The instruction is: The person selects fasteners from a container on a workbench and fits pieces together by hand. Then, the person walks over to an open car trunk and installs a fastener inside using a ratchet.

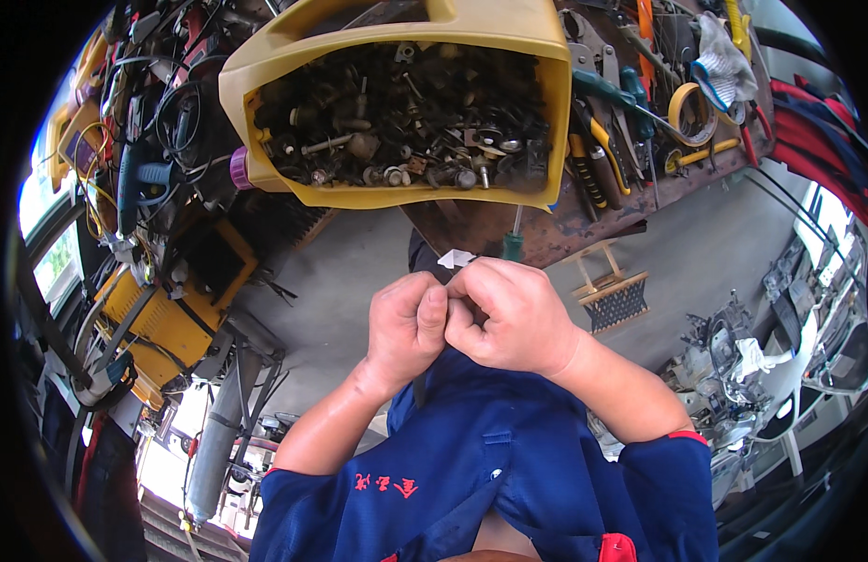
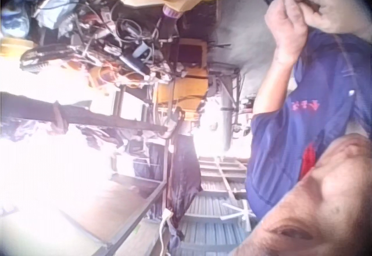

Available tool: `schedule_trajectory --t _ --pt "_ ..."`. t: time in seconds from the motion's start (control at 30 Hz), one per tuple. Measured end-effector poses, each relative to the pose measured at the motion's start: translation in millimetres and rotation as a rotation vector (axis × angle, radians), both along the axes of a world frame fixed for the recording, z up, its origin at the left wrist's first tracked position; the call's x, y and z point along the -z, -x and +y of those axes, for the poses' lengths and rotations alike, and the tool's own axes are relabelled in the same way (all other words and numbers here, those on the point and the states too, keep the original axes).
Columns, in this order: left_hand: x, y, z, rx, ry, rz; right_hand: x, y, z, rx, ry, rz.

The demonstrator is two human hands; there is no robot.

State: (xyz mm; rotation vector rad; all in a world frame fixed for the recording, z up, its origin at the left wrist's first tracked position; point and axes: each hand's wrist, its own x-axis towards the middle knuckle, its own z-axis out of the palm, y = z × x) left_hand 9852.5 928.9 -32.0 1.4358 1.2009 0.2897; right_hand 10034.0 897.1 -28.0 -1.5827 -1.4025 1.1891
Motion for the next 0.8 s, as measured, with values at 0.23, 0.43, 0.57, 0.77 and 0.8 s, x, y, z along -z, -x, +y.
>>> schedule_trajectory --t 0.23,0.43,0.57,0.77,0.8 --pt "-7 -5 19 -0.122 0.212 0.085 10 13 13 0.085 -0.064 -0.085" --pt "0 14 30 -0.036 0.363 0.112 13 15 18 0.078 0.061 0.041" --pt "-3 19 47 0.027 0.402 0.028 11 12 26 0.119 0.174 0.180" --pt "0 21 49 0.128 0.254 0.022 11 13 32 0.116 0.166 0.186" --pt "1 20 47 0.095 0.252 0.012 11 13 33 0.114 0.168 0.184"
